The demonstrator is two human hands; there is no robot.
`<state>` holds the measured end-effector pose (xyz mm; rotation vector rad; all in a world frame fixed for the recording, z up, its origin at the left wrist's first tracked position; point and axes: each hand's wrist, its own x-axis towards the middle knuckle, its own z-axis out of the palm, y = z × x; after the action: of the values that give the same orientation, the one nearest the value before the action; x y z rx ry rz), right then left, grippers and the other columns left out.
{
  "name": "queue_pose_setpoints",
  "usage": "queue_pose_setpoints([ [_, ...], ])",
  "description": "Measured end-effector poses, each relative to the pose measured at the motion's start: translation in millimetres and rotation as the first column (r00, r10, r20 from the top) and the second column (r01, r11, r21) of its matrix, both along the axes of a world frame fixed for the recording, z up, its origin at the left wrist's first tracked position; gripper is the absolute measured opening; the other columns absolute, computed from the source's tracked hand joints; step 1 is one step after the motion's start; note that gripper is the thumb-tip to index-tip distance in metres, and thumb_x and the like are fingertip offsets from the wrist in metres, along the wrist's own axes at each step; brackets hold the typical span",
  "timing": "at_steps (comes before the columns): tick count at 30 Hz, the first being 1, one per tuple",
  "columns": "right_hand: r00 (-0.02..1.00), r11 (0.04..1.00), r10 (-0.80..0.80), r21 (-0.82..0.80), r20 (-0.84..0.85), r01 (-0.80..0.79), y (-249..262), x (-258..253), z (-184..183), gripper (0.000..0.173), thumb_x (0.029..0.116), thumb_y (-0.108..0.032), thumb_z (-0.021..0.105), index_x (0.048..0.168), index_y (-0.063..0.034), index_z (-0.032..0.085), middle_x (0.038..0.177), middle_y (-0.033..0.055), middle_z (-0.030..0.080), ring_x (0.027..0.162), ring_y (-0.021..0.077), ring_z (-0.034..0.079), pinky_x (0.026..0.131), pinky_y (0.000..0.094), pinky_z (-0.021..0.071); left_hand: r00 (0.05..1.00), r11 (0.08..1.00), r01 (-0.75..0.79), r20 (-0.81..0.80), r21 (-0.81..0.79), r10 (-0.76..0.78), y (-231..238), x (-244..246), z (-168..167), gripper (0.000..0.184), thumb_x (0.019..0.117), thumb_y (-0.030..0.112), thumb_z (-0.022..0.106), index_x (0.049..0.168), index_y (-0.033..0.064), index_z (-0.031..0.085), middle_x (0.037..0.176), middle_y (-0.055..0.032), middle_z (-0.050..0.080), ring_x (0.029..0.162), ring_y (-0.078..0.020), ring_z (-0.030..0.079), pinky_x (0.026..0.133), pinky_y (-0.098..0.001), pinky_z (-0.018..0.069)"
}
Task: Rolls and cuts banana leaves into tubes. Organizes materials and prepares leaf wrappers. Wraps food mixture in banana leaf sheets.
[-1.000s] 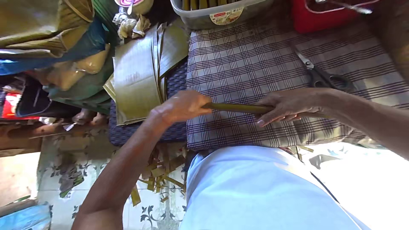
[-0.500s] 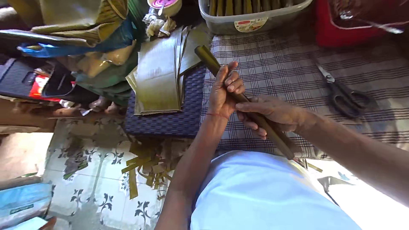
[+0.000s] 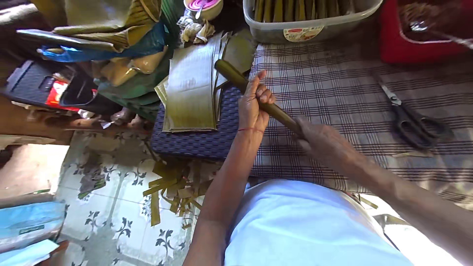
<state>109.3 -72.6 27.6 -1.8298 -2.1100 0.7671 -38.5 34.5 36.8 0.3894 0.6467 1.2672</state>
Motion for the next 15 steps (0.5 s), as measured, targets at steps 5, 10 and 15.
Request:
queue_pose_setpoints([
  [5, 0.851, 0.963, -0.024, -0.241, -0.524, -0.122, 14.4, 3.2, -0.5, 0.015, 0.1042, -0.026, 0.059, 0.108, -0.011, 0.058, 0.061, 0.0015, 0.047, 0.043, 0.0097, 0.043, 0.039, 0.0228, 0.0376, 0.981, 0.977, 0.081, 0.158, 0.197, -0.113, 6.0, -15.5, -0.5, 0.024, 0.1091, 0.017, 0.041, 0.105, 0.0105, 0.064, 0.055, 0.0098, 0.045, 0.043, -0.0017, 0.044, 0.047, -0.0151, 0.0421],
  [10, 0.728, 0.925, -0.134, -0.349, -0.673, -0.152, 17.7, 0.1, 0.4, 0.018, 0.0997, -0.03, 0.067, 0.105, -0.0132, 0.061, 0.064, -0.002, 0.051, 0.046, 0.0034, 0.047, 0.042, 0.0187, 0.0426, 0.964, 0.954, 0.12, 0.198, 0.276, -0.179, -0.7, -12.0, 6.6, 0.025, 0.1079, 0.017, 0.043, 0.098, 0.0127, 0.065, 0.053, 0.0113, 0.046, 0.041, 0.0, 0.042, 0.043, -0.0145, 0.0386],
  [15, 0.51, 0.796, -0.259, -0.481, -0.82, -0.367, 24.3, 6.8, -2.9, 0.018, 0.0998, -0.032, 0.065, 0.098, -0.0157, 0.058, 0.058, -0.0074, 0.044, 0.039, -0.0014, 0.042, 0.036, 0.0147, 0.0403, 0.919, 0.924, 0.186, 0.272, 0.334, -0.284, -1.0, -8.5, -2.7, 0.025, 0.1066, 0.021, 0.047, 0.086, 0.0145, 0.061, 0.061, 0.008, 0.052, 0.049, -0.0021, 0.05, 0.05, -0.0159, 0.0437],
])
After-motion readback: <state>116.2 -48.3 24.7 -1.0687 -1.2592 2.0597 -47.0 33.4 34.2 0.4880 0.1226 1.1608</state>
